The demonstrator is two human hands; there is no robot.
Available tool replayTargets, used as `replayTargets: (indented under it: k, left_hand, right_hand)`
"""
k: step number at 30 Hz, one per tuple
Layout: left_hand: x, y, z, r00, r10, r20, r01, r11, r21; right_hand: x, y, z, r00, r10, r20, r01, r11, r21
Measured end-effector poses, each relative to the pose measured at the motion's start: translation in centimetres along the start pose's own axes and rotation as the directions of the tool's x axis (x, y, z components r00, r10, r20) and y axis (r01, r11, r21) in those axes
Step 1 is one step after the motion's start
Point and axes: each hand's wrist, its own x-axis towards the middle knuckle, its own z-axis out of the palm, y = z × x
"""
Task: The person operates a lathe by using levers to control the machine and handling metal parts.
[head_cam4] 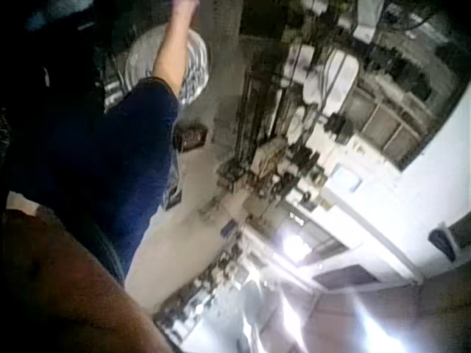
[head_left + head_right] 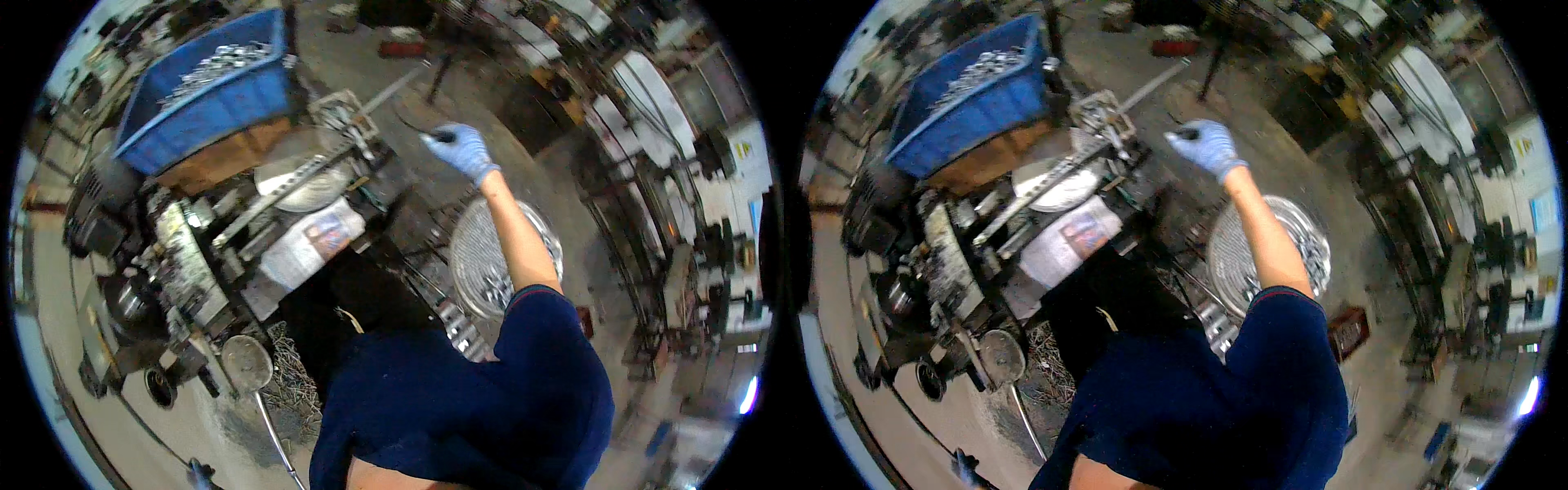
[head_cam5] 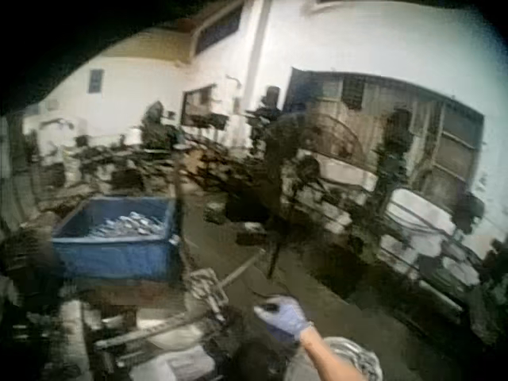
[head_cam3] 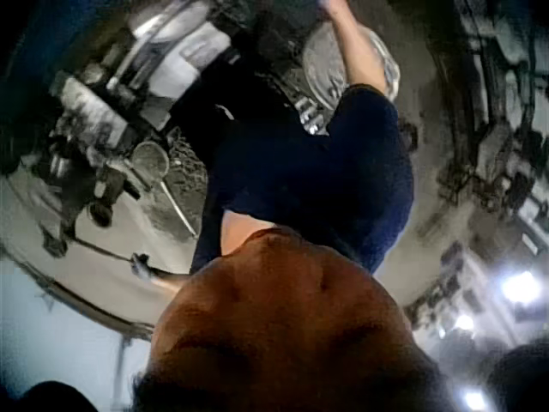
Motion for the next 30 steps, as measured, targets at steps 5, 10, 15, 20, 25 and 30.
replayTargets:
  k: [5, 10, 15, 20, 25, 30]
  left_hand:
    - [0.3, 6.3, 2.2, 0.975, -0.174, 0.137, 0.172, 0.985, 0.021]
    - [-0.9, 7.6, 4.0, 0.973, -0.197, 0.12, 0.189, 0.979, 0.073]
    - [-2.6, 9.1, 4.3, 0.98, -0.174, 0.097, 0.166, 0.982, 0.085]
    - [-3.1, 8.9, 4.6, 0.985, -0.136, 0.104, 0.131, 0.99, 0.051]
    - [4.0, 1.2, -1.5, 0.982, -0.112, 0.155, 0.12, 0.992, -0.046]
    - [2.9, 1.3, 2.3, 0.999, -0.037, 0.007, 0.037, 0.999, 0.004]
  right_hand:
    - [-13.8, 20.7, -8.1, 0.773, 0.581, -0.256, -0.626, 0.763, -0.161]
    - [-23.8, 28.5, -10.7, 0.458, 0.809, -0.368, -0.889, 0.411, -0.202]
    - [-24.7, 27.6, -9.2, 0.358, 0.921, -0.151, -0.907, 0.304, -0.292]
    - [-23.2, 26.7, -6.6, 0.483, 0.871, -0.084, -0.737, 0.353, -0.576]
    - [-21.2, 25.5, -4.2, 0.623, 0.772, 0.129, -0.431, 0.477, -0.766]
    - [-21.1, 27.0, -4.4, 0.67, 0.743, 0.001, -0.553, 0.499, -0.668]
